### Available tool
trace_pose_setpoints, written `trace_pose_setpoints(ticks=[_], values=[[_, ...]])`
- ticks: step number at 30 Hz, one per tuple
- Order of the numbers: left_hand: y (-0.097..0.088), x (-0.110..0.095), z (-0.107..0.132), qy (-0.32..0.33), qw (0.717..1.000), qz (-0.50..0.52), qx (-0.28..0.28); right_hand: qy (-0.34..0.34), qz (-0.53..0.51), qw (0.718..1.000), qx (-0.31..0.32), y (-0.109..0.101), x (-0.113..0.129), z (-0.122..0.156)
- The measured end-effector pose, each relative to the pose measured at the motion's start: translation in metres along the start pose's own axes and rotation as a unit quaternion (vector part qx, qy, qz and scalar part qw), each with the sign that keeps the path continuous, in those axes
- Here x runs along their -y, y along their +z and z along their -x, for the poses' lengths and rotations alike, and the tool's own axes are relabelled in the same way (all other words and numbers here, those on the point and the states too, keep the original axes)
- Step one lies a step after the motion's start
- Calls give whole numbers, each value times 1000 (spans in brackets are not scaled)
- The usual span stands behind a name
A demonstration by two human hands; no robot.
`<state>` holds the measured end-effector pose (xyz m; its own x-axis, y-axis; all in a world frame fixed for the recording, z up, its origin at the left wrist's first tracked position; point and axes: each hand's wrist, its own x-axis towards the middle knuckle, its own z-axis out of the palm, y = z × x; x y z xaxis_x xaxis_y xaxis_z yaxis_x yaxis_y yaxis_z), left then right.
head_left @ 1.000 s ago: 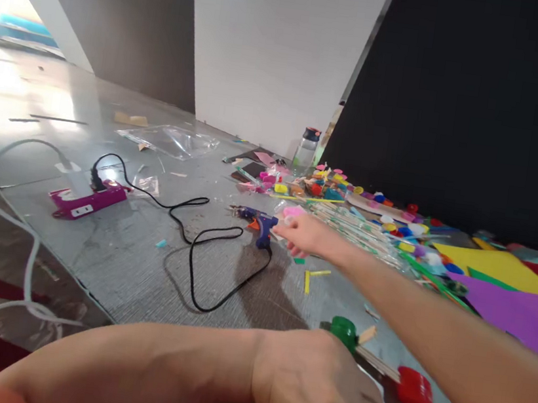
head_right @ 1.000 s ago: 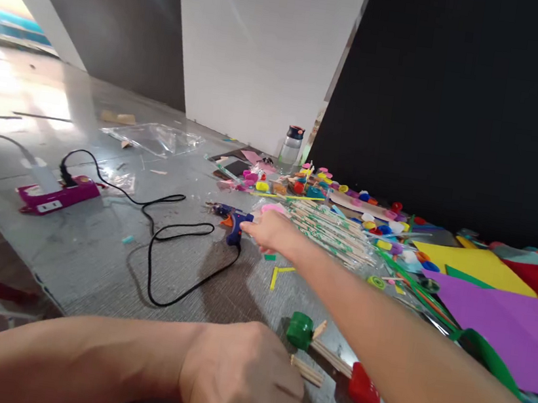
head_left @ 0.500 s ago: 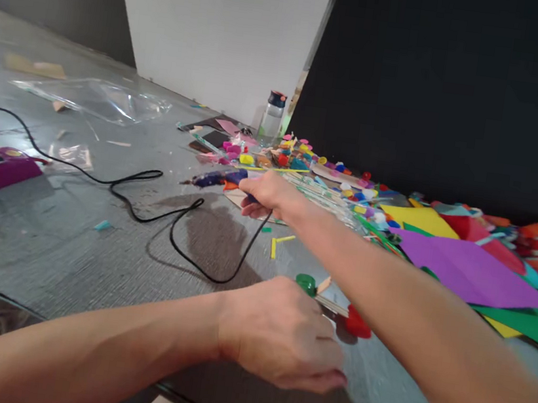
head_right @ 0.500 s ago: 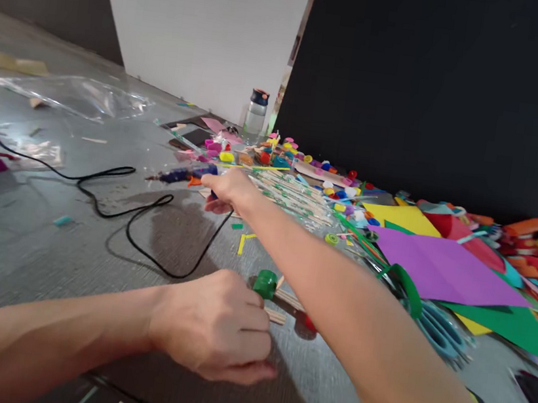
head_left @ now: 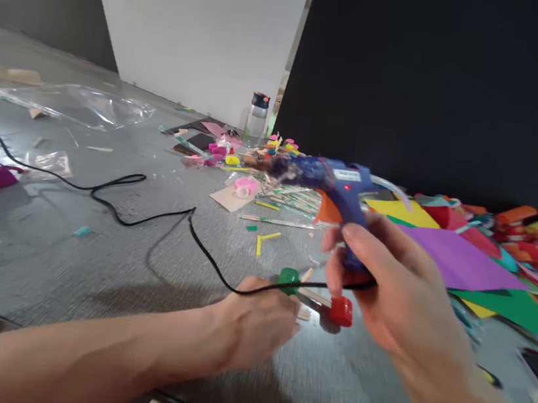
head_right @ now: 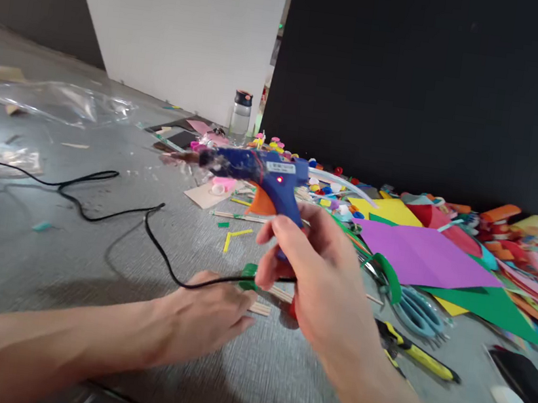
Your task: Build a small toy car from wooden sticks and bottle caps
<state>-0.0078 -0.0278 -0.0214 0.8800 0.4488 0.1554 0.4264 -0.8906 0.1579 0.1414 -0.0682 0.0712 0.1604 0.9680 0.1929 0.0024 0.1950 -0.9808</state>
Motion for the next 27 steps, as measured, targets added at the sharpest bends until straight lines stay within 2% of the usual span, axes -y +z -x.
trace_pose_setpoints(ticks=[4, 9, 13, 16, 21, 24, 27], values=[[-1, -1, -1, -29, 999, 25, 6, -8, -28, 999, -40, -18, -10, 37], [-3, 3, -2, -51, 997, 60, 8, -20, -10, 993, -116, -41, -29, 78], [-1, 4, -2, -56, 994, 92, 2, -34, -4, 992, -124, -63, -46, 101], [-1, 2, -1, -51, 993, 108, -6, -51, 29, 990, -131, -73, -55, 110], [-2, 2, 0, -28, 992, 121, -22, -50, 70, 980, -179, -74, -62, 119], [-6, 3, 0, 0, 992, 117, -39, -44, 69, 984, -155, -74, -63, 119], [-9, 0, -1, 29, 995, 89, -17, -32, 82, 987, -138, -78, -64, 115]])
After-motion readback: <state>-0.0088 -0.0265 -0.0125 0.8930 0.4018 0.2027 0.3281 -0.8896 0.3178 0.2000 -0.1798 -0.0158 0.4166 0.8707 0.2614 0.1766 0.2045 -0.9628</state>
